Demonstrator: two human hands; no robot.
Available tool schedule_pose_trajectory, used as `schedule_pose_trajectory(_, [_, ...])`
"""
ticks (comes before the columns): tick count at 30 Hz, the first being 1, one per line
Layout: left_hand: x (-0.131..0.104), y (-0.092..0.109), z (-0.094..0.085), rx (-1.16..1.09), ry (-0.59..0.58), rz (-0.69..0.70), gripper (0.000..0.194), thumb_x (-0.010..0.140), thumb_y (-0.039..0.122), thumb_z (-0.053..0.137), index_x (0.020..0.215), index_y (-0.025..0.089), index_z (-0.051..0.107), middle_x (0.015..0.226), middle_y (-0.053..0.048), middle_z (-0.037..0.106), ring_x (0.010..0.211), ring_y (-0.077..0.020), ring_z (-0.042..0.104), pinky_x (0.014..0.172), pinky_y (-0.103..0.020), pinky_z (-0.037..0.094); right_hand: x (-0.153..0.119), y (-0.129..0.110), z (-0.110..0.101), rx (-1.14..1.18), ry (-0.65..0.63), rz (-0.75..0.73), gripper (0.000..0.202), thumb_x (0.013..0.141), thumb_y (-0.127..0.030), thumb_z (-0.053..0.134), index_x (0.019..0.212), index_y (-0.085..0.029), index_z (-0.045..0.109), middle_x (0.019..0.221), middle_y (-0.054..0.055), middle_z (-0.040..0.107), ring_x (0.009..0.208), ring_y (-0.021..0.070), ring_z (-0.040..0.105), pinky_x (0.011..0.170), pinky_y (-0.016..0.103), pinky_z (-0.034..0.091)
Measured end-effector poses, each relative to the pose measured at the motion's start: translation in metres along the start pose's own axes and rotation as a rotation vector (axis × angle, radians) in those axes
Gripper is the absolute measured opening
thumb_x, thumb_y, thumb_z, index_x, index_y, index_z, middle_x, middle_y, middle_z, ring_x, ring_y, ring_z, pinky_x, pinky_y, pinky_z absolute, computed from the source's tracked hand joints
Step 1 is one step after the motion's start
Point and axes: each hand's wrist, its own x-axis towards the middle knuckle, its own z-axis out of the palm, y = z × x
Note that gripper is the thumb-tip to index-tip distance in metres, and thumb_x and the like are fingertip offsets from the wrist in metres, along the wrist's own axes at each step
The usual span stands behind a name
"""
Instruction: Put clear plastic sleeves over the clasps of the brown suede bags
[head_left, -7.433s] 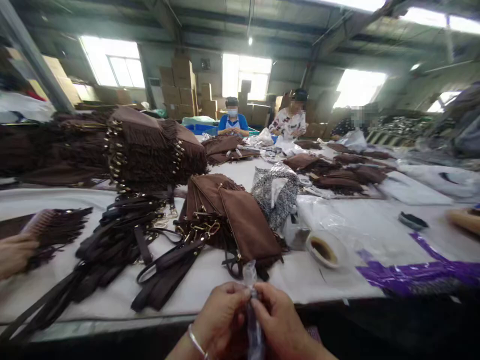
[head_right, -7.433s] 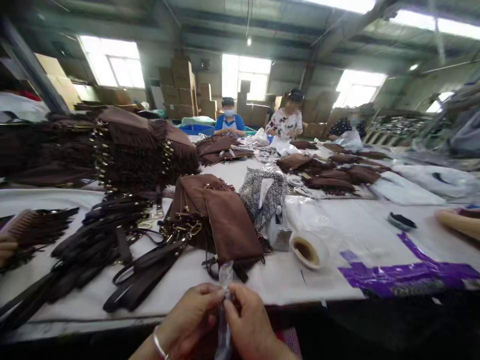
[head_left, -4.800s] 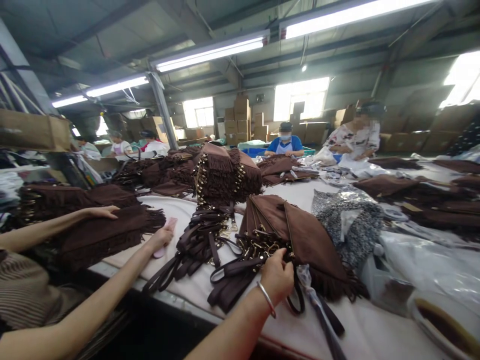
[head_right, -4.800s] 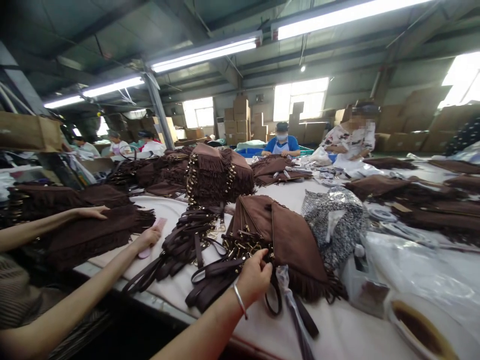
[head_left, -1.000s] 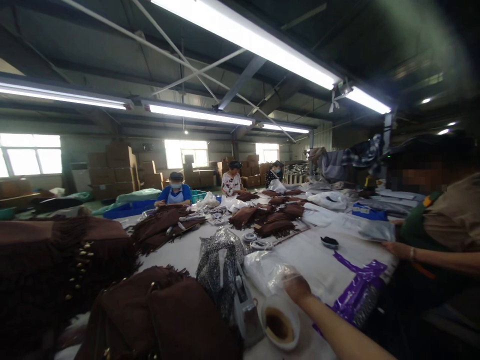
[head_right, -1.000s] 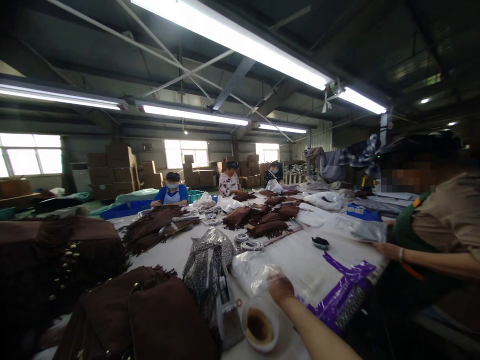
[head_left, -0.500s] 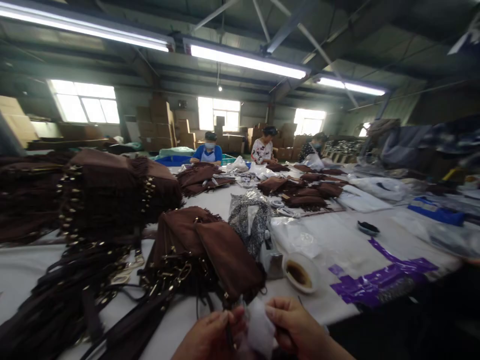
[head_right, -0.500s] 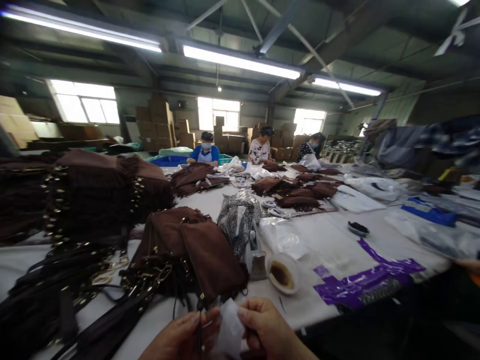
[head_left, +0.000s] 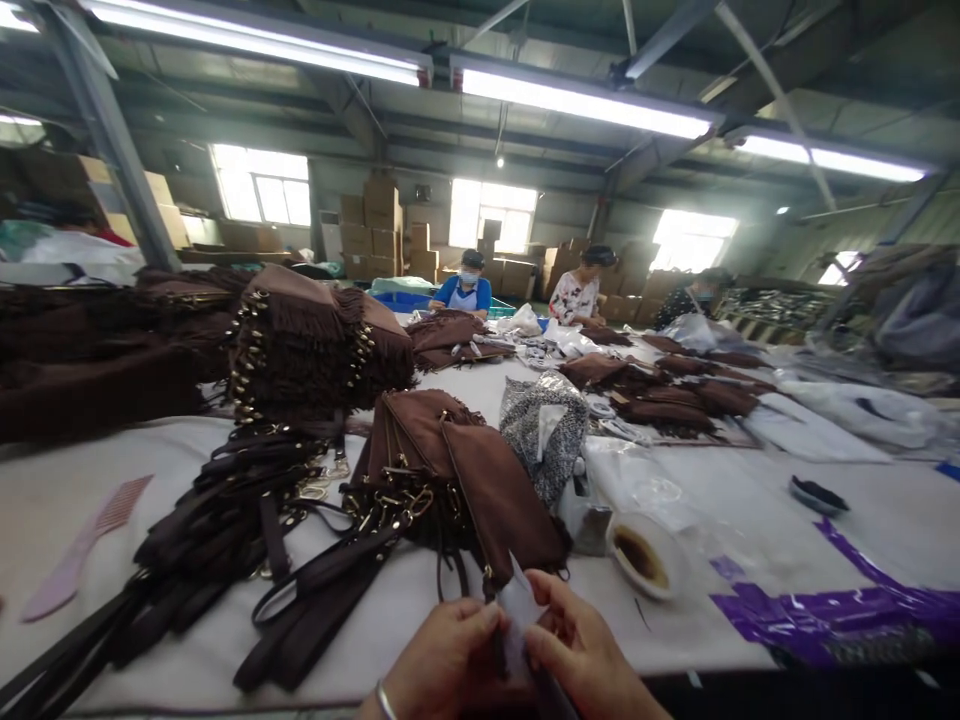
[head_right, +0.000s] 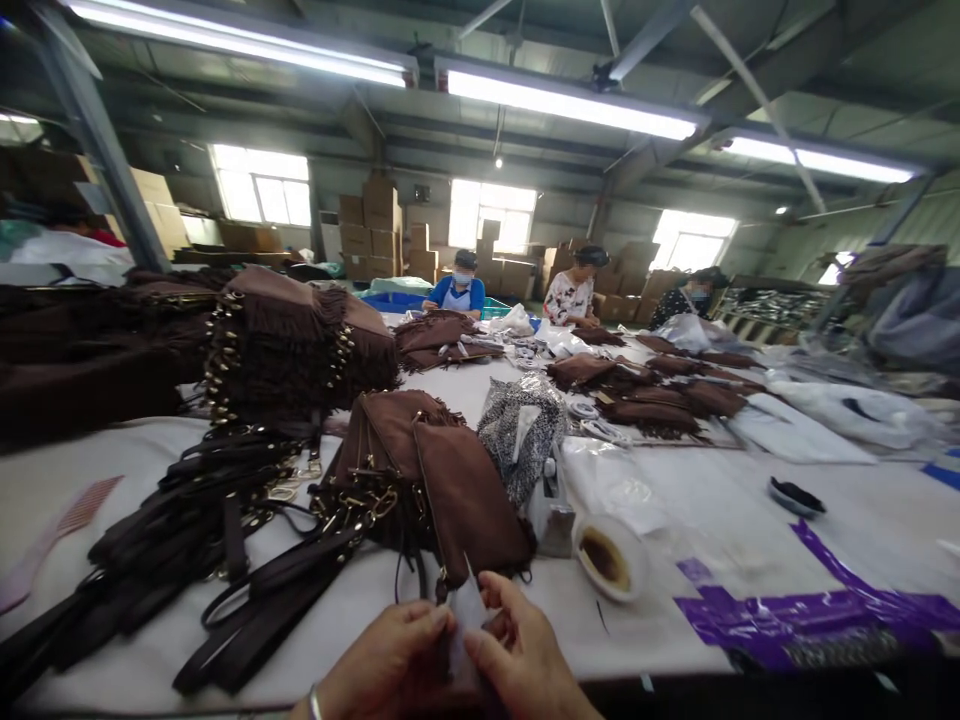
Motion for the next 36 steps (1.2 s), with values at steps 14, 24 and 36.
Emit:
schedule_pose_trajectory(14, [-0.011, 0.023, -0.006, 0.078, 0.007, 0.023, 0.029, 0.068, 0.035, 0.079, 0.074, 0.010, 0.064, 0.065, -0.003, 0.062, 0.058, -0.0115, 0.057, 0.055, -0.022, 0.040, 0.005, -0.010, 0.004, -0.334, 0.213, -0.010, 0.029, 0.078, -0.042, 0.065, 0.062, -0.017, 0.063, 0.063, 0.002, 0.062, 0.064, 0.0178, 0.056, 0.059, 0.026, 0.040])
schedule_pose_trajectory(24, [0.005, 0.028, 0.014, 0.314, 0.092, 0.086, 0.040, 0.066, 0.050, 0.075, 0.070, 0.014, 0.057, 0.055, 0.005, 0.049, 0.044, -0.0048, 0.034, 0.044, -0.022, 0.015, -0.017, -0.024, 0.018, -0.392, 0.096, 0.105, 0.013, 0.076, -0.026, 0.062, 0.077, -0.019, 0.073, 0.073, 0.000, 0.071, 0.072, 0.0182, 0.063, 0.065, 0.026, 0.043])
schedule_pose_trajectory(36, [0.003, 0.024, 0.006, 0.596, 0.206, 0.182, 0.045, 0.066, 0.058, 0.070, 0.062, 0.015, 0.057, 0.053, 0.004, 0.048, 0.048, -0.0081, 0.036, 0.048, -0.025, 0.022, -0.013, -0.026, 0.021, -0.333, 0.081, 0.147, 0.012, 0.073, -0.023, 0.062, 0.074, -0.018, 0.072, 0.071, 0.001, 0.071, 0.070, 0.0183, 0.062, 0.064, 0.025, 0.044])
